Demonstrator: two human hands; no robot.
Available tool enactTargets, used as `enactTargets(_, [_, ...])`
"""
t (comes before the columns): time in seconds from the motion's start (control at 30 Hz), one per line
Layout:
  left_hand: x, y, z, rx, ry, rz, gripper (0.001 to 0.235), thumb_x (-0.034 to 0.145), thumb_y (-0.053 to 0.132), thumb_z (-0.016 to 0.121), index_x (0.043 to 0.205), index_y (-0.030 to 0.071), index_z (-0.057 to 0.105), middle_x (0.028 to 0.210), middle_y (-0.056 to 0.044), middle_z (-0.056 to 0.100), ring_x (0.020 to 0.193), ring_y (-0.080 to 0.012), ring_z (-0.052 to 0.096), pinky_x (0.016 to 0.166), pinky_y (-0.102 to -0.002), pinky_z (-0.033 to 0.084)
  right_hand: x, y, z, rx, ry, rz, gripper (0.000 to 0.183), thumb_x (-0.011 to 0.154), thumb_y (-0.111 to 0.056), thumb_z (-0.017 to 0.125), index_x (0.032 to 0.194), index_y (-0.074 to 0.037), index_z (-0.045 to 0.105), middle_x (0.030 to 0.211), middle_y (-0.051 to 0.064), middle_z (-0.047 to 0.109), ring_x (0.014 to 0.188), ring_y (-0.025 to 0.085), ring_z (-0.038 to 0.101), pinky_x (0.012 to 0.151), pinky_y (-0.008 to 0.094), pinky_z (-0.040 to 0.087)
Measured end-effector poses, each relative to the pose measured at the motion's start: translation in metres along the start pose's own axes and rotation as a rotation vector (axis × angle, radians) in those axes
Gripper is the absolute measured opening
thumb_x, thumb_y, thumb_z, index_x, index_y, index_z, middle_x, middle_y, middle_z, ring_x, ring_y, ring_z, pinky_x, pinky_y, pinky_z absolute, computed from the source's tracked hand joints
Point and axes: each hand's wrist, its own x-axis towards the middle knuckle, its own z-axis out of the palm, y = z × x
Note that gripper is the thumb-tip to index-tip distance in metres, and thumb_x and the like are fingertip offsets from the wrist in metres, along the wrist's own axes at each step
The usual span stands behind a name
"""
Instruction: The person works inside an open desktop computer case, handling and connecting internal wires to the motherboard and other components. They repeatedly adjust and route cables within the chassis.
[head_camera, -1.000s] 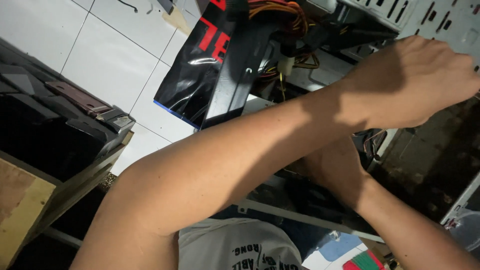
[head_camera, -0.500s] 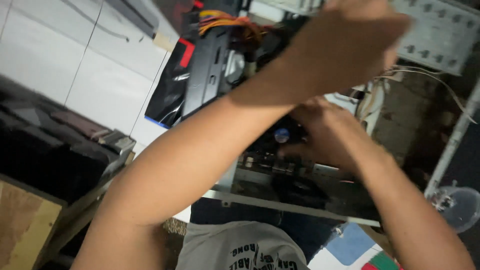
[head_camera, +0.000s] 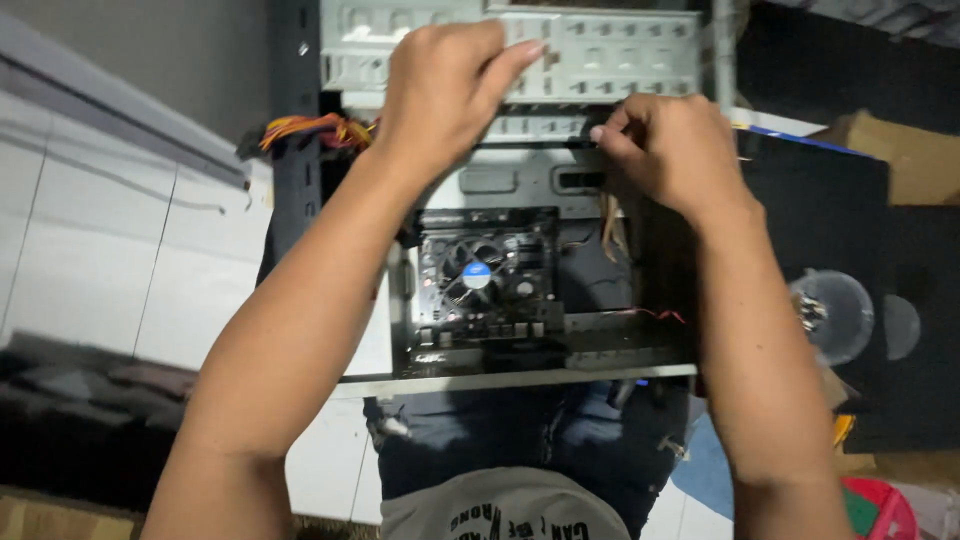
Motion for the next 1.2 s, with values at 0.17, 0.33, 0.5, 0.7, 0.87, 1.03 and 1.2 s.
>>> enactTargets(0.17, [0.000,0.011,-0.003,-0.093,-0.081,-0.024,0.015,0.106,0.014,0.065,0.096,0.004,0.061,0.066,-0.004,0.058,0.052,-0.0164,0.051,0.049,-0.032,0.039,-0.001,0.002,0.000,0.038,-0.154,0.177,0.027,0.100,-0.036,0.067,0.114,-0.014,0.076,0.107,0.021,0.072,0.099,0.046,0.064,0.085,0.053,0.047])
enactTargets(0.33, [-0.001,0.015,0.006,-0.173,-0.204,-0.122,0.013,0.100,0.003,0.063,0.108,0.003,0.074,0.069,-0.003,0.069,0.045,-0.0072,0.048,0.041,-0.021,0.040,0.008,0.013,0.031,0.013,-0.475,0.348,0.041,0.100,-0.039,0.055,0.138,-0.028,0.063,0.137,0.026,0.061,0.125,0.045,0.060,0.107,0.050,0.046])
enactTargets(0.5, [-0.008,0.018,0.013,-0.242,-0.172,-0.111,0.011,0.091,0.008,0.071,0.100,0.014,0.073,0.062,-0.006,0.065,0.062,-0.0288,0.068,0.061,-0.039,0.054,0.008,0.048,0.092,-0.314,-0.580,0.189,0.054,0.095,-0.049,0.061,0.142,-0.022,0.056,0.129,0.023,0.071,0.124,0.041,0.066,0.109,0.049,0.052])
enactTargets(0.7, [-0.006,0.019,0.018,-0.260,-0.225,-0.092,0.010,0.092,0.008,0.069,0.098,0.012,0.075,0.063,-0.007,0.067,0.061,-0.0275,0.067,0.062,-0.037,0.055,0.019,0.042,0.075,-0.112,-0.531,0.250,0.042,0.091,-0.049,0.057,0.114,-0.022,0.079,0.113,0.012,0.078,0.113,0.036,0.071,0.097,0.050,0.057])
enactTargets(0.87, [-0.003,0.038,0.004,-0.247,-0.399,-0.133,0.013,0.093,0.010,0.068,0.104,0.010,0.075,0.073,-0.011,0.072,0.073,-0.0325,0.072,0.071,-0.043,0.057,0.006,0.013,0.031,0.555,-0.369,0.379,0.029,0.094,-0.033,0.062,0.099,-0.006,0.074,0.082,0.013,0.071,0.080,0.033,0.074,0.071,0.048,0.061])
enactTargets(1.03, [0.005,0.053,0.001,-0.306,-0.774,-0.258,0.037,0.096,0.009,0.061,0.133,0.008,0.065,0.099,-0.017,0.073,0.101,-0.0344,0.071,0.097,-0.051,0.054,0.004,0.011,0.021,0.910,-0.258,0.412,0.026,0.098,-0.022,0.071,0.099,0.004,0.069,0.072,0.015,0.065,0.064,0.028,0.073,0.054,0.039,0.064])
enactTargets(1.2, [-0.017,0.046,0.035,-0.258,-0.848,-0.109,0.056,0.086,0.021,0.070,0.137,0.016,0.048,0.097,-0.011,0.072,0.096,-0.0452,0.070,0.089,-0.062,0.053,0.007,0.008,0.015,0.983,-0.160,0.369,0.026,0.103,-0.031,0.065,0.097,-0.006,0.072,0.076,0.007,0.067,0.058,0.016,0.068,0.047,0.026,0.053])
